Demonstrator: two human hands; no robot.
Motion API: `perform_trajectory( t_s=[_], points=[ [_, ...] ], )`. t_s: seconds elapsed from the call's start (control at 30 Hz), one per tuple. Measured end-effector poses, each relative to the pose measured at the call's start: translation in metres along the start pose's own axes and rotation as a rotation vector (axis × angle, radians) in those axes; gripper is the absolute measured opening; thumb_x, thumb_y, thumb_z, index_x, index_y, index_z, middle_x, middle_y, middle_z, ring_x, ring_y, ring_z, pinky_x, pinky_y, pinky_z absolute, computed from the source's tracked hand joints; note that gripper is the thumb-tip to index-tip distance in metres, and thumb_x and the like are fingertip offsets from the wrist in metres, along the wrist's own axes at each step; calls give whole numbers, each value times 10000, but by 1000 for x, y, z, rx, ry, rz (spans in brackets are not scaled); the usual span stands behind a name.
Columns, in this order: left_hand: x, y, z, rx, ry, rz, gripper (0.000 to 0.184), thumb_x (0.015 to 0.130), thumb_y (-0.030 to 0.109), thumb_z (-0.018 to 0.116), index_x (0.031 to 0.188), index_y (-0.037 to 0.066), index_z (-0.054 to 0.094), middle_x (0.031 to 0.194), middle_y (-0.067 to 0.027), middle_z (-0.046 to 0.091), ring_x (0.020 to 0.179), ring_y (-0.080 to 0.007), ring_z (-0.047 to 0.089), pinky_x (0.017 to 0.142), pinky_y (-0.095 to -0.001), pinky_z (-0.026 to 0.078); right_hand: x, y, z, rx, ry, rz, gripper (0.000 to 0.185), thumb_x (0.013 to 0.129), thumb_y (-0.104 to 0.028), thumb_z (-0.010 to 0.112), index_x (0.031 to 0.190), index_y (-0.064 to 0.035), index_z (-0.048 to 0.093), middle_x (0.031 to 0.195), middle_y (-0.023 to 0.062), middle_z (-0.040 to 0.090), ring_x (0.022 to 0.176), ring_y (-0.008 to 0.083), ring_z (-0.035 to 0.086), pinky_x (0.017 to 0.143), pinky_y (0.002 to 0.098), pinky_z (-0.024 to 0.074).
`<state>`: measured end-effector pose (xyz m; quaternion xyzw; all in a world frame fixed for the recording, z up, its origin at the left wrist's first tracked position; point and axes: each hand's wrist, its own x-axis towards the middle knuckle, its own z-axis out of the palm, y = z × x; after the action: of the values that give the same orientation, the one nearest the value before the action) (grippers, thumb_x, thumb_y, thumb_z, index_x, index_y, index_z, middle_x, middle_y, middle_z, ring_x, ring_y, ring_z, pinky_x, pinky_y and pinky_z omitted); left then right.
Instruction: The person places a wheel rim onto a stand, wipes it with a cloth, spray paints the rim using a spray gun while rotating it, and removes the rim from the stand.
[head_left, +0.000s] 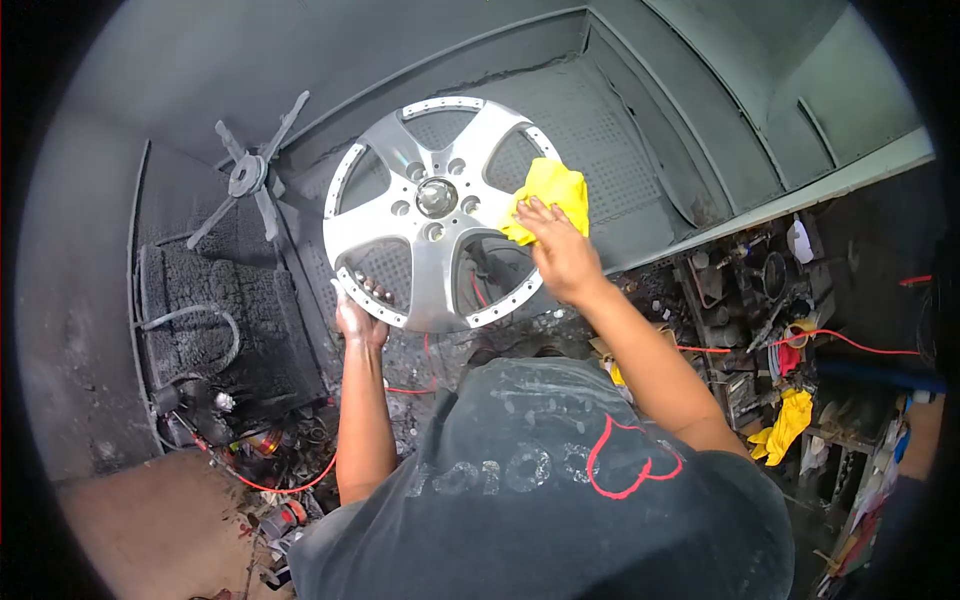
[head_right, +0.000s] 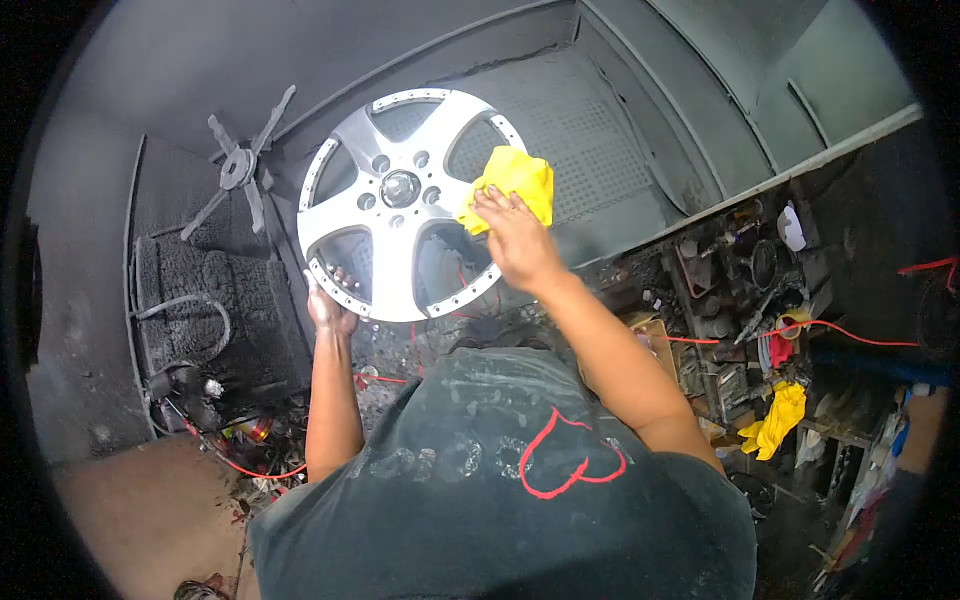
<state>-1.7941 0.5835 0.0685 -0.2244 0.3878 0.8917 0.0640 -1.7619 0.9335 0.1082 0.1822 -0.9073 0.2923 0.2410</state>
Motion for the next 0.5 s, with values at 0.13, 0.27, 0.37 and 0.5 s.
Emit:
perform_trajectory(
  t_s=[0.13,0.27,0.37,0.5],
  points=[
    [-5,-14,-13,-29,-31,5,379,1048,458,346,924,139,510,767,-22,510,658,-196,492,631,-363,427,3,25,-11,377,-49,503,316,955,-96,529,1243,12,600,1205,203,662,1149,332,641,990,385,491],
    [-3,-14,-21,-105,-126,-20,361,1056,437,352,951,138,524,821,-28,540,713,-208,511,659,-362,438,-38,37,-12,581,159,710,284,986,-116,528,1233,-7,617,1109,120,709,1027,188,671,877,340,518],
    [9,-31,-61,-149,-96,-78,294,1048,384,423,1048,129,569,955,-38,588,866,-225,561,808,-409,480,-105,18,-16,988,186,961,212,1008,-153,532,1123,-16,644,1012,69,714,872,118,638,763,300,503],
    [-10,-84,-120,80,-208,-468,447,1019,437,472,1317,109,536,1320,-63,588,1219,-251,543,999,-454,447,-269,3,12,98,-108,1091,232,982,-222,548,1011,-7,632,913,198,679,862,343,662,767,456,513]
  ],
)
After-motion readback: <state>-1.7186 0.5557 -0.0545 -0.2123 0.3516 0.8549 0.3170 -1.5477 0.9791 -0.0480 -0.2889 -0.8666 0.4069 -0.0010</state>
